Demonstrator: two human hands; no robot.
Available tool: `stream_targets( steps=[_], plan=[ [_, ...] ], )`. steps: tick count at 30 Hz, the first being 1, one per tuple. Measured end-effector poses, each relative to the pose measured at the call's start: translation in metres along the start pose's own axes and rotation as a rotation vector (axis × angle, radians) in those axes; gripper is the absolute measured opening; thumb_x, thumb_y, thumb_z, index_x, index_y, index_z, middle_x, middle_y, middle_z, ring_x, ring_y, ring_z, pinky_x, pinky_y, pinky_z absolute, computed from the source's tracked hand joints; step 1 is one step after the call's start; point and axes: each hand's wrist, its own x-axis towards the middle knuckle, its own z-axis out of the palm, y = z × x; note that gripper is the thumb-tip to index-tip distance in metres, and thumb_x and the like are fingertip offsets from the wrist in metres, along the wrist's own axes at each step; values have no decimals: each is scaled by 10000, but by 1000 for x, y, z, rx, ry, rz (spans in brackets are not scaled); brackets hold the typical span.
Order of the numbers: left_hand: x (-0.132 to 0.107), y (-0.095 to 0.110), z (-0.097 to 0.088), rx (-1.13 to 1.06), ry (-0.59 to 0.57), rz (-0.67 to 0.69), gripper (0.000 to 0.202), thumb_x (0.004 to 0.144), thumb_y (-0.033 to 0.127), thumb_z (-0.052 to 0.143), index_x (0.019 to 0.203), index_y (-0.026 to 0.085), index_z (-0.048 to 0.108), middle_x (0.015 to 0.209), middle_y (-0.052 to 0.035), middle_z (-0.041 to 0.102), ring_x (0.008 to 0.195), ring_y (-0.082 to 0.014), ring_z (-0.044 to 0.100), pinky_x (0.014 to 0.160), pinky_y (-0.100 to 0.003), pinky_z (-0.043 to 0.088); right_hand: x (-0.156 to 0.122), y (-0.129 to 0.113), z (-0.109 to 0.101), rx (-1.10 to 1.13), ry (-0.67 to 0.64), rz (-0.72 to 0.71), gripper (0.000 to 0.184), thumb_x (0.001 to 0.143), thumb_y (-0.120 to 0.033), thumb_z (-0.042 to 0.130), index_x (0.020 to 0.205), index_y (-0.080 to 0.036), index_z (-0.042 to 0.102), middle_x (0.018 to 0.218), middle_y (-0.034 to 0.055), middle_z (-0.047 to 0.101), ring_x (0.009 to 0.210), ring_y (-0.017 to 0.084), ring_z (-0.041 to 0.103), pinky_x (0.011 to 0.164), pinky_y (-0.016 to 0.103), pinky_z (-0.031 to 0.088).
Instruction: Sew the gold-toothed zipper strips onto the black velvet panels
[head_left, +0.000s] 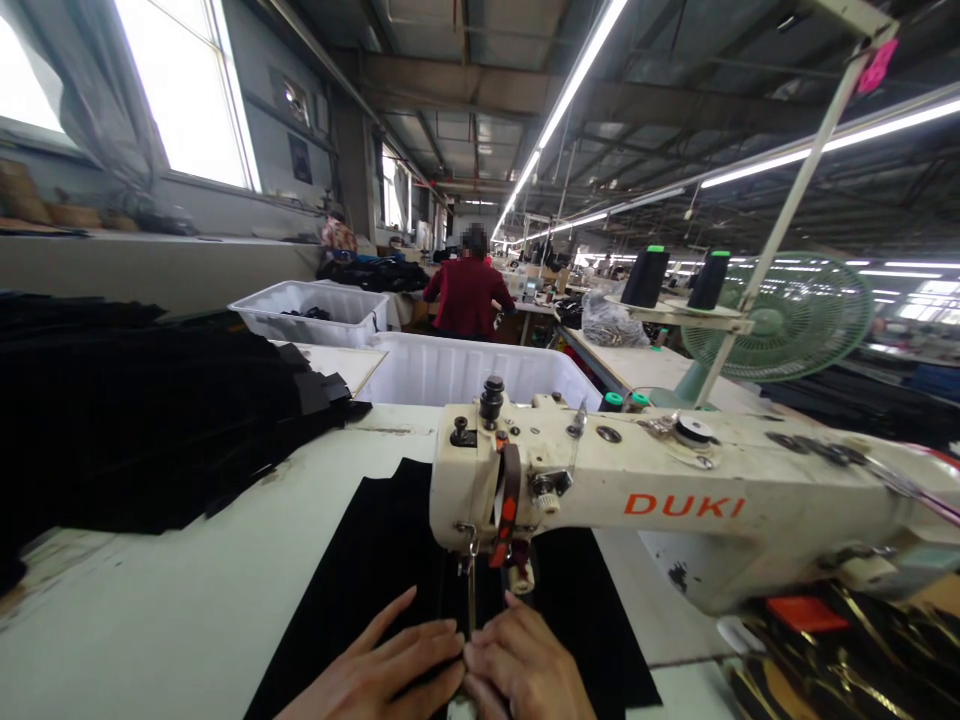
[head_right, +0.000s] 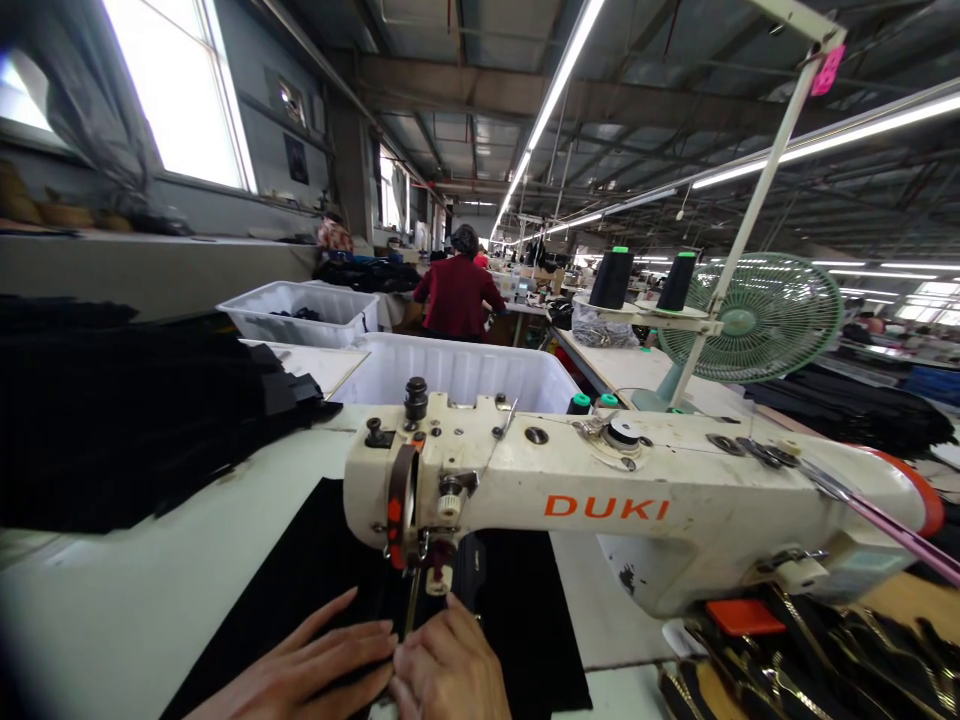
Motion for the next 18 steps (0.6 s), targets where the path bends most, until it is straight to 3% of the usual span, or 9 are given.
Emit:
stream_targets(
  steps=[7, 11, 16, 18],
  plan=[
    [8, -8, -13, -30, 82, -86, 646, 863, 57, 556, 1455, 306, 478, 1373, -4, 617, 1251, -213, 586, 1173, -424, 300, 31, -5, -10, 10, -121, 210, 230, 747, -45, 734, 795, -263, 683, 841, -35, 709, 812, 158, 685, 744, 216, 536],
    [13, -16, -14, -54, 108, -81, 673, 901, 77, 551, 1512, 316, 402, 1369, -7, 619, 1265, -211, 576, 1175, -419, 293, 36, 1, -11, -4, -145, 293, 260, 732, -40, 750, 860, -260, 699, 915, -12, 714, 837, 200, 688, 759, 275, 546],
    [17, -33, -1, -95, 19, -74, 605, 916, 84, 563, 1481, 277, 459, 1376, -29, 607, 1287, -218, 555, 1185, -452, 236, 38, 5, -14, -3, -123, 342, 489, 698, -17, 743, 1122, -243, 657, 1120, 51, 675, 1033, 262, 649, 909, 373, 543],
    [16, -37, 4, -86, -24, -76, 620, 918, 68, 565, 1491, 270, 442, 1420, -36, 569, 1328, -223, 512, 1183, -470, 219, 38, 6, -14, -59, -95, 327, 476, 707, -37, 720, 1139, -222, 644, 1149, 85, 659, 1080, 296, 619, 938, 435, 533]
  ],
)
